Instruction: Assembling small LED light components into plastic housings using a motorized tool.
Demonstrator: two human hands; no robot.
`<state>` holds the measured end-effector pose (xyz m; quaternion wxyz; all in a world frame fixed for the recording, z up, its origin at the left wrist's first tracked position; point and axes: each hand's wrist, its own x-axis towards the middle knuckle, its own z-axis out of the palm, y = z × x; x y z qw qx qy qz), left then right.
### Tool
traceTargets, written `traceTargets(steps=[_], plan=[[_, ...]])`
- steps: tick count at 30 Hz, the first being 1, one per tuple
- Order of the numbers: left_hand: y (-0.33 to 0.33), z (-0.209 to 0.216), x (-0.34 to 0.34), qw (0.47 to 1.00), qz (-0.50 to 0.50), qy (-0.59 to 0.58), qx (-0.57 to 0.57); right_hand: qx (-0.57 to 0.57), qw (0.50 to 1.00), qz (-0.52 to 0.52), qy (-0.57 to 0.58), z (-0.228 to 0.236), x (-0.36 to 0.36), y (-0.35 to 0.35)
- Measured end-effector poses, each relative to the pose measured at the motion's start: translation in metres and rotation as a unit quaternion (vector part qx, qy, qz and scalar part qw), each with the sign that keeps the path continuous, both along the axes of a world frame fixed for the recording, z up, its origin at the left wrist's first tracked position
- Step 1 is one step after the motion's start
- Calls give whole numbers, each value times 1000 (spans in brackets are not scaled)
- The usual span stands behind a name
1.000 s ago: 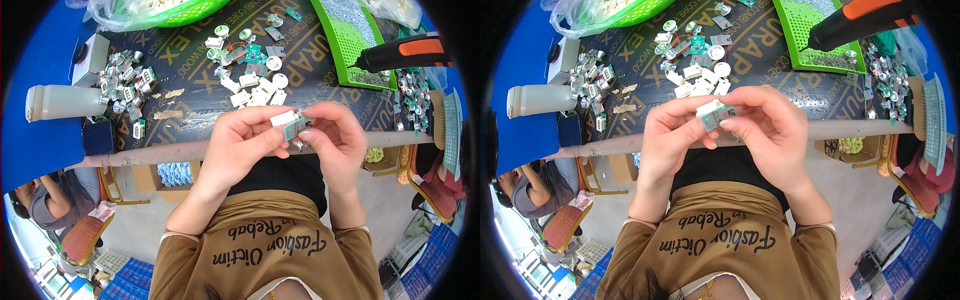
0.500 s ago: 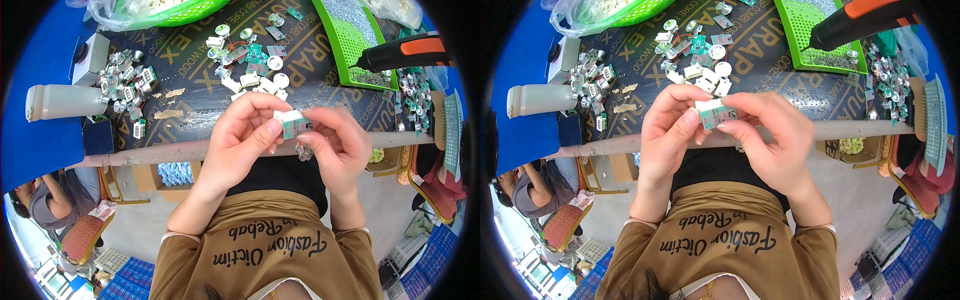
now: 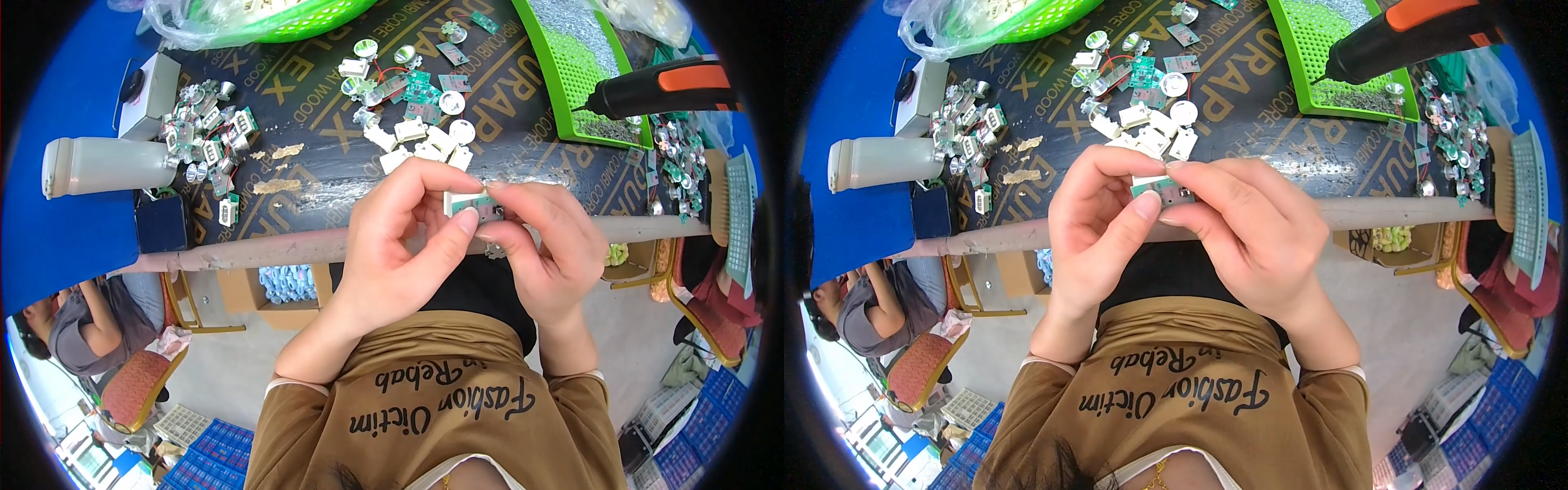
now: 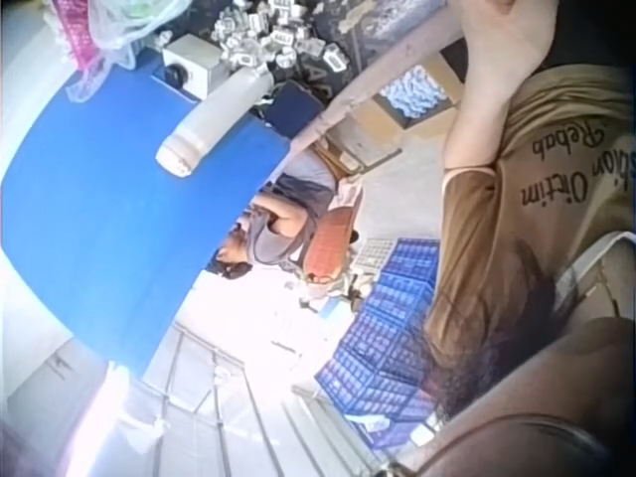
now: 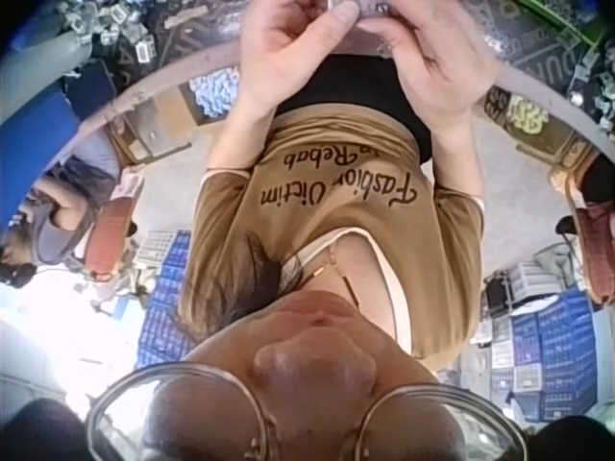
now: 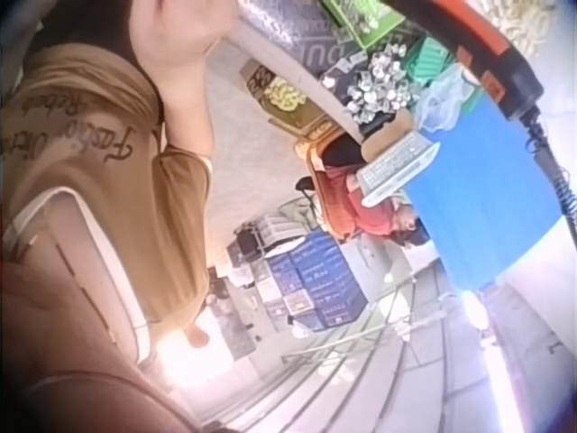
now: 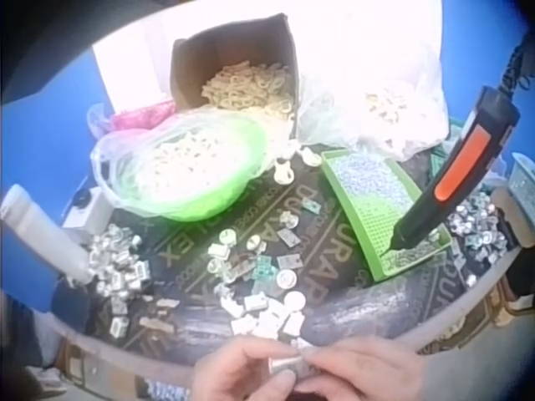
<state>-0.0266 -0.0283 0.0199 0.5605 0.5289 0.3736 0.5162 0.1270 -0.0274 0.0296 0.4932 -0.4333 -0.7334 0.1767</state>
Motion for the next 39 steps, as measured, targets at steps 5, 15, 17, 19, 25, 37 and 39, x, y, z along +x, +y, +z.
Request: traceTargets(steps=[5, 15, 17, 19, 25, 37, 39], plan=[[0, 1, -3, 1000, -11, 17, -10, -13, 1000, 0, -3, 0, -1, 0], [-4, 1, 3, 991, -9, -113, -78, -17, 1000, -7, -8, -1, -3, -2], [-4, -1, 5, 989, 0, -123, -77, -10, 1000, -10, -7, -2, -3, -2], [-4, -7, 4, 997, 20, -79, -9, -3, 1000, -12, -4, -3, -3, -2], [-7, -2, 4, 995, 13, -88, -35, 14, 999, -22, -28, -4, -1, -3], [-6, -3, 4, 998, 30, -42, 27, 79, 993, -12, -83, 0, 0, -2], [-6, -2, 4, 998, 32, -43, 20, 65, 994, -18, -81, 1, 0, -3]])
